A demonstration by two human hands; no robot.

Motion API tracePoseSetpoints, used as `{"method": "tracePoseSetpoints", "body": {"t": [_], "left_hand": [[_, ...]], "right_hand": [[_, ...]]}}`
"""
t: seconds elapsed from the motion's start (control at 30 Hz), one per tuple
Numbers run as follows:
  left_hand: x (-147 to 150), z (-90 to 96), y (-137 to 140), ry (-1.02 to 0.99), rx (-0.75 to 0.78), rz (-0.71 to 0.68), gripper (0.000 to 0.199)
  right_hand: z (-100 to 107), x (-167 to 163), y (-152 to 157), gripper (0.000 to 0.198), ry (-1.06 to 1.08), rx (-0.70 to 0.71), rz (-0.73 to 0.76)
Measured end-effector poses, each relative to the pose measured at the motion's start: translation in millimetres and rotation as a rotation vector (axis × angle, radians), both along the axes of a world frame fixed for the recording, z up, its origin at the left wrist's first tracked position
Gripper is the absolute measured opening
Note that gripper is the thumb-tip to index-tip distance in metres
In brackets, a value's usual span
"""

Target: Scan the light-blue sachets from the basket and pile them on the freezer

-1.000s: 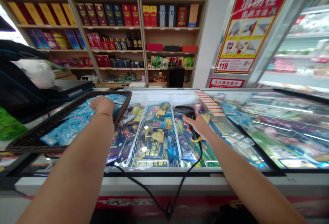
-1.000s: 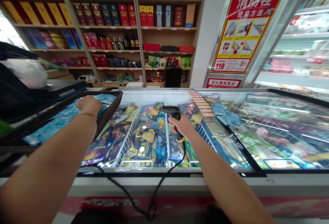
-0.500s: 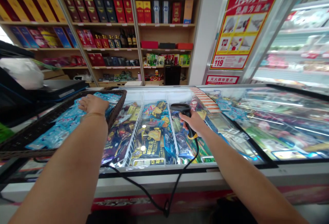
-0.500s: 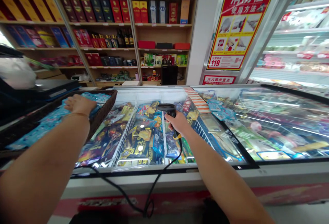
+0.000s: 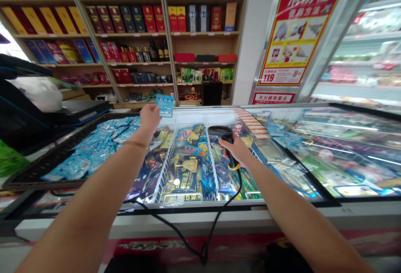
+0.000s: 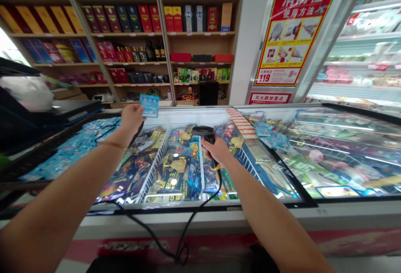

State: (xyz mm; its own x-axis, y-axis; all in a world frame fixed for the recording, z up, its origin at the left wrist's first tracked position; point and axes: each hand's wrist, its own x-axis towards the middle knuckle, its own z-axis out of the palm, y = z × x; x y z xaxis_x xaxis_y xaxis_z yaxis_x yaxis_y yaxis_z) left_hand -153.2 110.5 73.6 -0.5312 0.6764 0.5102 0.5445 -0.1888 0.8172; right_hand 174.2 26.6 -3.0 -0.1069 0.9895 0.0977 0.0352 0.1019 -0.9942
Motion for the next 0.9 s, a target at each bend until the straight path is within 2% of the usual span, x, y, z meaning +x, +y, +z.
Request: {"method": "tracePoseSetpoints", "body": {"t": [0.07,0.13,0.2,0.3,0.4,0.53,0.9], "left_hand": [[39.1,-13.9,4.5,-0.233,-0.029,-0.210,0.008],[78.1,-33.5,4.9,-0.464,-0.022,-0.309,0.011],[110.4,-54.5,2.9,-0.617,-0.010,-0.318,0.018],[138.4,-78.5,0.1,-0.683,-0.011,-0.299,0.021],[143.2,-87.4,-1.7,-0.685,0.000,-0.354,0.023],[135.4,-88.2,-7.5,-0.685,0.002,-0.417,0.022],[128.3,-93.1,-14.9,-0.728,-0.049,-0.432,0.023]], "right_hand": [[1.8,0.0,-1.5,0.026,0.004,0.018,0.003],[3.0,0.4,-2.1,0.028,0.001,0.030,0.007],[2.9,1.2,-1.4,0.029,-0.009,0.031,0.014],[1.3,2.4,0.9,0.027,-0.023,0.017,0.008],[0.5,2.5,1.6,0.024,-0.037,0.012,-0.004],[3.2,1.5,-2.2,0.022,-0.047,0.022,-0.002],[9.3,0.4,-10.5,0.017,-0.142,0.059,-0.006]]}}
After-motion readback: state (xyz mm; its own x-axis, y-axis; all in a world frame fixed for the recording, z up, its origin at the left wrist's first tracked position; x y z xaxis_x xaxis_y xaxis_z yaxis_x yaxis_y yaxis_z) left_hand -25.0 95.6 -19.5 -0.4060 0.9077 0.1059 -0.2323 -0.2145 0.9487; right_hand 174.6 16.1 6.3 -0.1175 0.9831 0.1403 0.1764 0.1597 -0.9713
